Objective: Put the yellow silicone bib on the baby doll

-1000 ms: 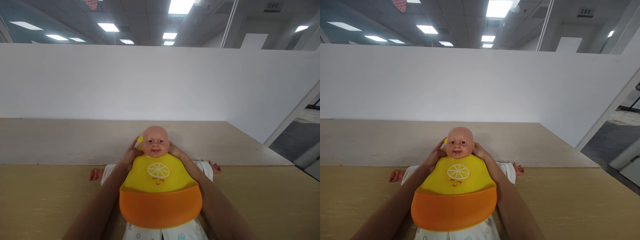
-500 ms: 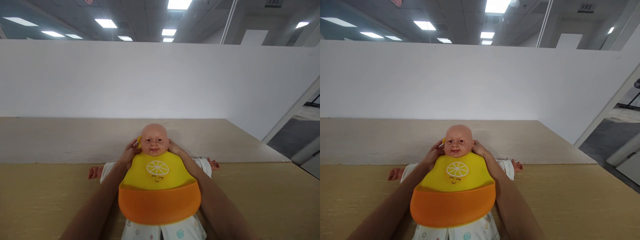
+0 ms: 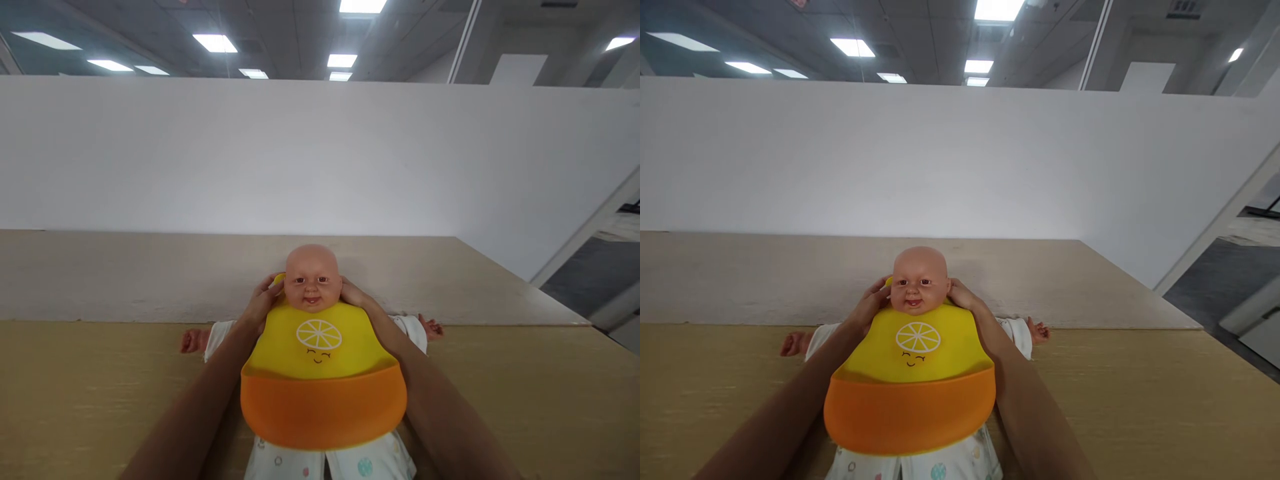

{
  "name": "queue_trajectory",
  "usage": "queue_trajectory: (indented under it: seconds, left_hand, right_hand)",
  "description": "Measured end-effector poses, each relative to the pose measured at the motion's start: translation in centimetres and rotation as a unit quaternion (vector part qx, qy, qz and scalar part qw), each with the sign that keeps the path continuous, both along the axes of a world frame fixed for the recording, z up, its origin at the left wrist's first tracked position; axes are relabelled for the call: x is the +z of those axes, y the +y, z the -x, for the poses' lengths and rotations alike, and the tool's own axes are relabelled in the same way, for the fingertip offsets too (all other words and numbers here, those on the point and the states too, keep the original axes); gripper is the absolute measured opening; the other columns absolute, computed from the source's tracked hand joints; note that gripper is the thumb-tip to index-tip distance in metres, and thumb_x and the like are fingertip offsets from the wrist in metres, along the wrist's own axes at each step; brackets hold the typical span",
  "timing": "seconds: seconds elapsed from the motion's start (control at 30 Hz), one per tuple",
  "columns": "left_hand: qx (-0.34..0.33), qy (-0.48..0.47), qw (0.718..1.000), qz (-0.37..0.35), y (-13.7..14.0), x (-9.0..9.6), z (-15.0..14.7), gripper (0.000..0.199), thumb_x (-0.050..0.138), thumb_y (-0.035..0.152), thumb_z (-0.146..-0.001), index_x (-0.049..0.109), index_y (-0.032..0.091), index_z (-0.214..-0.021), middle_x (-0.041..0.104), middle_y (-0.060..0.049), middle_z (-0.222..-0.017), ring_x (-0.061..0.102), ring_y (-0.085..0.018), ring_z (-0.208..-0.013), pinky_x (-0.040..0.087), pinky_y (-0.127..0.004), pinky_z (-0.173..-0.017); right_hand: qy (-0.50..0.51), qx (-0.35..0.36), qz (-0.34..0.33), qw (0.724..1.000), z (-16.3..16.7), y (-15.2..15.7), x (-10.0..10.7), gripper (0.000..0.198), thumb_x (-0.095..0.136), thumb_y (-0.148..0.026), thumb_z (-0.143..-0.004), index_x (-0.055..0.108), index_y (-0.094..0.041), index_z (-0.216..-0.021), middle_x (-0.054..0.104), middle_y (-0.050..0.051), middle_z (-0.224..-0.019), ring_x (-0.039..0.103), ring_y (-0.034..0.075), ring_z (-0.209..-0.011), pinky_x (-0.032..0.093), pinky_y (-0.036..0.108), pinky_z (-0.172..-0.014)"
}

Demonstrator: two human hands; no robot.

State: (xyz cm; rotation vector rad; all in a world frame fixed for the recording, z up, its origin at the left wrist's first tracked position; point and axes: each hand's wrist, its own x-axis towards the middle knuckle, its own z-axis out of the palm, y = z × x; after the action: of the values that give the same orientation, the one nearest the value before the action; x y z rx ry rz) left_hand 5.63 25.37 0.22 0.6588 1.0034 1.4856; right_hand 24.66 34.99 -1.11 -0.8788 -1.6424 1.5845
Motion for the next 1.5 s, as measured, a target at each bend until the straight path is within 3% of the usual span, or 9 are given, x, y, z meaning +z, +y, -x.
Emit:
queue_trajectory:
  seconds: [0.17,0.37,0.57,0.73,1.0,1.2,1.37,1.5]
  left_hand:
    - [0.004,0.013,1.000,0.012,0.6,-0.7,0.3,0.041,0.083,0.033,-0.048,0.059,0.018,-0.078,0.065,0.003,-0.062,0.061,-0.013,-0.054,0.047,-0.024,-0.052]
    - [0.019,0.037,0.999,0.011,1.5,-1.0,0.8,0.042,0.085,0.035,-0.038,0.058,0.016,-0.064,0.058,0.005,-0.050,0.052,-0.010,-0.045,0.038,-0.020,-0.044]
    - [0.050,0.032,0.998,-0.002,2.5,-2.0,1.3,0.050,0.086,0.036,-0.036,0.060,0.019,-0.075,0.064,0.004,-0.060,0.058,-0.012,-0.054,0.044,-0.022,-0.053]
    - [0.036,0.033,0.999,0.005,2.6,-2.0,1.4,0.043,0.082,0.029,-0.043,0.067,0.018,-0.082,0.066,0.002,-0.063,0.061,-0.014,-0.059,0.045,-0.023,-0.055]
    - [0.021,0.067,0.998,0.004,2.3,-2.2,1.6,0.032,0.081,0.034,-0.044,0.066,0.015,-0.064,0.058,0.004,-0.048,0.050,-0.009,-0.044,0.035,-0.020,-0.043]
    - [0.030,0.082,0.996,-0.001,2.3,-2.4,1.5,0.041,0.085,0.035,-0.038,0.063,0.015,-0.067,0.061,0.003,-0.050,0.052,-0.009,-0.044,0.035,-0.019,-0.043]
    - [0.038,0.086,0.996,-0.001,2.2,-2.1,1.5,0.057,0.087,0.030,-0.034,0.065,0.017,-0.084,0.061,0.005,-0.050,0.048,-0.008,-0.039,0.032,-0.019,-0.041]
    - [0.006,0.083,0.997,-0.001,2.1,-2.2,1.4,0.057,0.087,0.033,-0.034,0.070,0.015,-0.085,0.065,0.001,-0.056,0.058,-0.014,-0.052,0.042,-0.024,-0.050]
  right_hand:
    - [-0.026,0.046,-0.030,0.998,-0.1,-0.2,0.6,0.020,0.066,-0.036,-0.058,0.064,-0.018,-0.066,0.065,0.003,-0.074,0.055,0.020,-0.075,0.047,0.032,-0.071]
    - [-0.039,0.027,-0.067,0.997,0.0,-0.7,0.8,0.021,0.064,-0.031,-0.060,0.067,-0.017,-0.075,0.067,0.005,-0.085,0.056,0.021,-0.084,0.048,0.033,-0.076]
    - [-0.063,0.016,-0.074,0.995,0.0,-0.4,0.8,0.023,0.061,-0.030,-0.057,0.066,-0.016,-0.075,0.068,0.006,-0.088,0.056,0.021,-0.084,0.047,0.034,-0.076]
    - [-0.044,0.032,-0.048,0.997,0.0,-0.3,0.5,0.023,0.060,-0.030,-0.058,0.065,-0.016,-0.074,0.068,0.005,-0.087,0.057,0.020,-0.078,0.047,0.034,-0.075]
    - [-0.027,0.022,-0.030,0.999,-0.1,-0.3,0.6,0.016,0.062,-0.031,-0.058,0.065,-0.019,-0.070,0.068,0.005,-0.085,0.057,0.022,-0.086,0.048,0.035,-0.080]
    - [-0.027,0.015,-0.017,0.999,0.0,-0.4,0.9,0.016,0.059,-0.024,-0.057,0.064,-0.018,-0.070,0.068,0.005,-0.085,0.056,0.022,-0.087,0.048,0.035,-0.081]
    - [-0.041,-0.004,-0.017,0.999,0.0,-0.5,1.0,0.011,0.060,-0.023,-0.056,0.062,-0.018,-0.065,0.068,0.005,-0.084,0.055,0.021,-0.086,0.047,0.035,-0.082]
    - [-0.049,-0.008,-0.042,0.998,-0.1,-0.4,1.1,0.008,0.060,-0.026,-0.057,0.060,-0.019,-0.062,0.068,0.004,-0.081,0.056,0.022,-0.087,0.046,0.036,-0.084]
